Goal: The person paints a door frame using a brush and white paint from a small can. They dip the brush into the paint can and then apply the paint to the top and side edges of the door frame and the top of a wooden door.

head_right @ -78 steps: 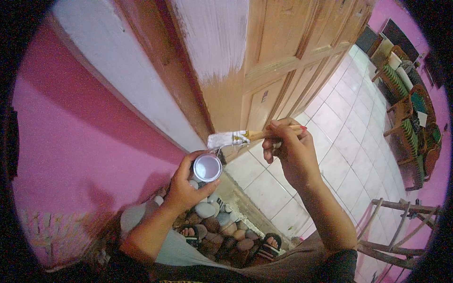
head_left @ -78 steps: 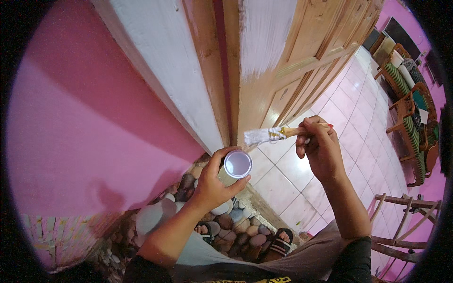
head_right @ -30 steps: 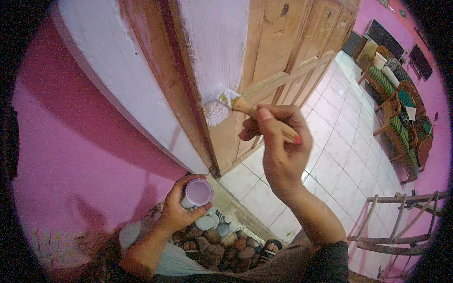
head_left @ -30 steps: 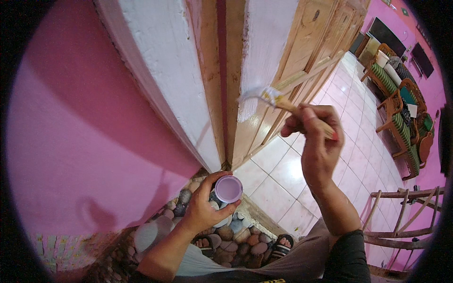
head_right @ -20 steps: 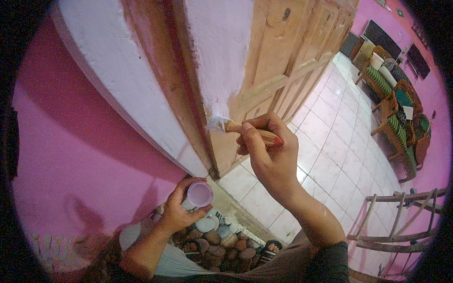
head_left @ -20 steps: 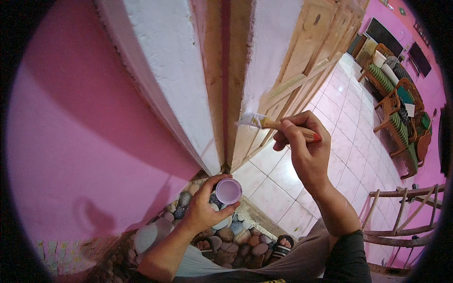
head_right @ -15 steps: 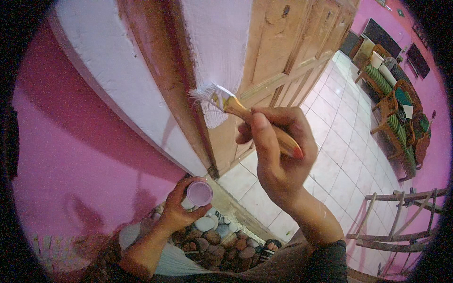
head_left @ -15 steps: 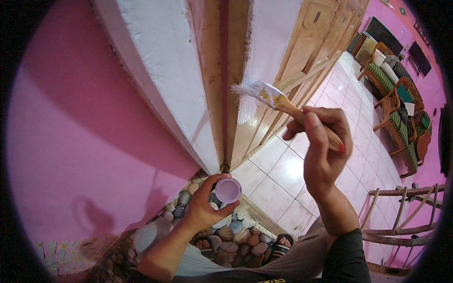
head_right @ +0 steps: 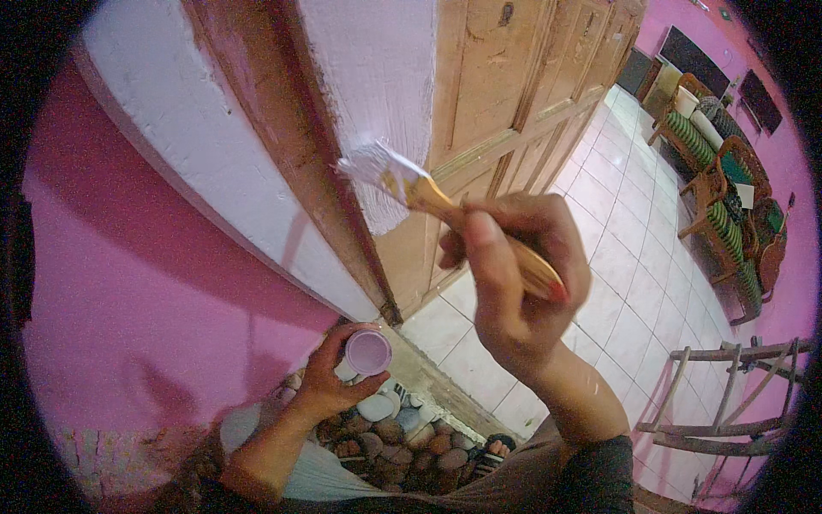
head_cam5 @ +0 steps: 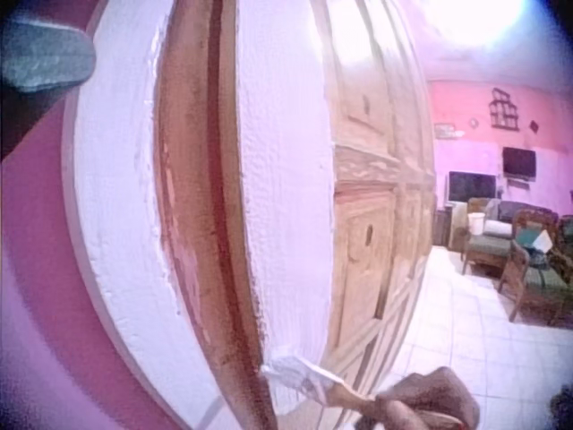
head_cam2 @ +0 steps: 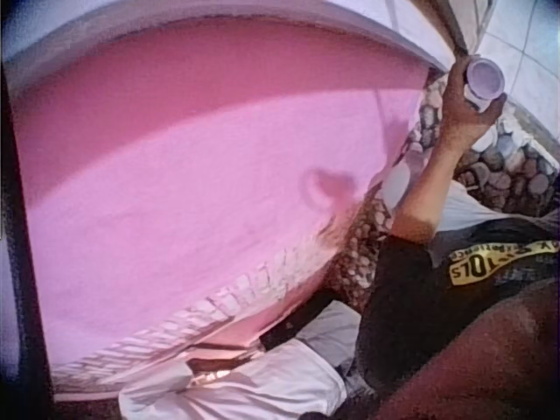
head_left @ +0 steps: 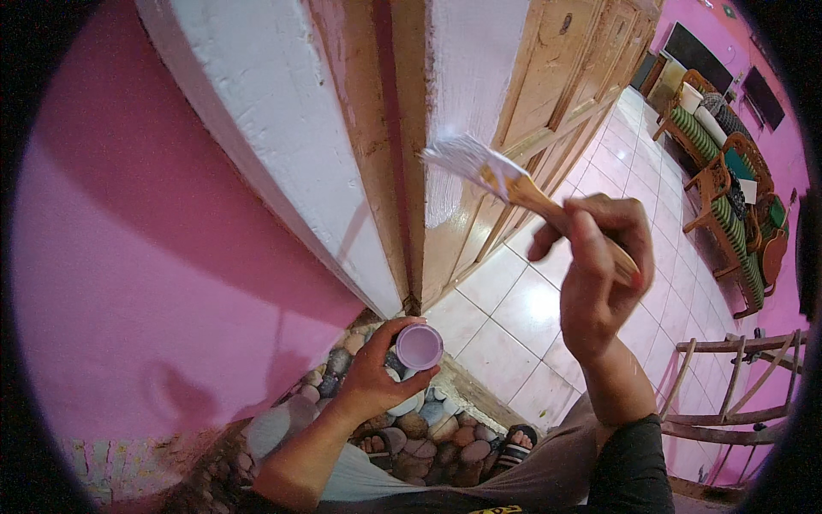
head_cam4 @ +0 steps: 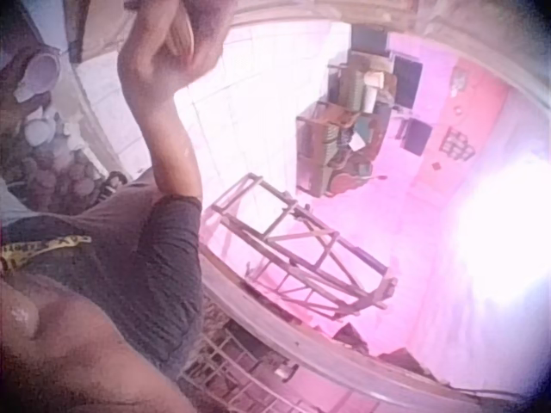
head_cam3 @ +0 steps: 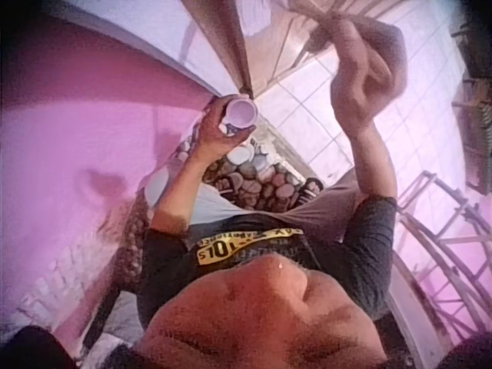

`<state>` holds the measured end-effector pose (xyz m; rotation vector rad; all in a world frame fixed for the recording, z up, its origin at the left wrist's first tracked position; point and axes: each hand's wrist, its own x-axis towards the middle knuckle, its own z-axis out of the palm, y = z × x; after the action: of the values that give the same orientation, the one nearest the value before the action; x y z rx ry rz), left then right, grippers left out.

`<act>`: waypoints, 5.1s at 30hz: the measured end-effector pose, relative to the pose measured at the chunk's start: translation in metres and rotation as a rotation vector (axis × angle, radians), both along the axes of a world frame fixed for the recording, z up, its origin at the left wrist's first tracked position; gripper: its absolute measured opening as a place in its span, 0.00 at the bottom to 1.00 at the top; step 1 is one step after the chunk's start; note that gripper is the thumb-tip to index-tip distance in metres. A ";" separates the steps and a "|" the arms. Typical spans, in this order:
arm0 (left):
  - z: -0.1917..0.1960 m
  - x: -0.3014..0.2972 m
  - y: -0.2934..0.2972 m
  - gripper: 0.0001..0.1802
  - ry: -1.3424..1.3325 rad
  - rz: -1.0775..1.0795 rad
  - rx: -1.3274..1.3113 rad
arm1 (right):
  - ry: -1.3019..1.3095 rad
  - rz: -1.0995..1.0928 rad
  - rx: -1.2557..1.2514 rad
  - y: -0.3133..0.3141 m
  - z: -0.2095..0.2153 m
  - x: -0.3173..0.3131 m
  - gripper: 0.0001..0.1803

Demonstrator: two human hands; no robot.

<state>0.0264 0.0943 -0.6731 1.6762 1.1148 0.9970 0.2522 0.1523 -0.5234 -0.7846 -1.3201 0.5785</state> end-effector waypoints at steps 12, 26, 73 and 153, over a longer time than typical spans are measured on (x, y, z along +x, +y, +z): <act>0.003 0.004 -0.001 0.36 0.016 0.002 0.072 | 0.085 0.040 -0.009 0.007 -0.009 0.002 0.08; 0.009 0.006 -0.002 0.36 0.023 -0.032 0.066 | 0.108 -0.002 -0.252 0.033 -0.033 0.022 0.11; -0.002 0.011 0.000 0.36 0.045 -0.029 0.048 | -0.521 -0.175 0.227 0.027 -0.004 0.052 0.15; 0.003 0.021 0.002 0.35 -0.002 -0.045 0.103 | -0.770 0.160 -0.108 0.034 -0.157 0.062 0.09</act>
<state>0.0474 0.0968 -0.6697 1.7742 1.0351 1.0417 0.3143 0.1858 -0.6808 -1.0503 -2.0838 0.4891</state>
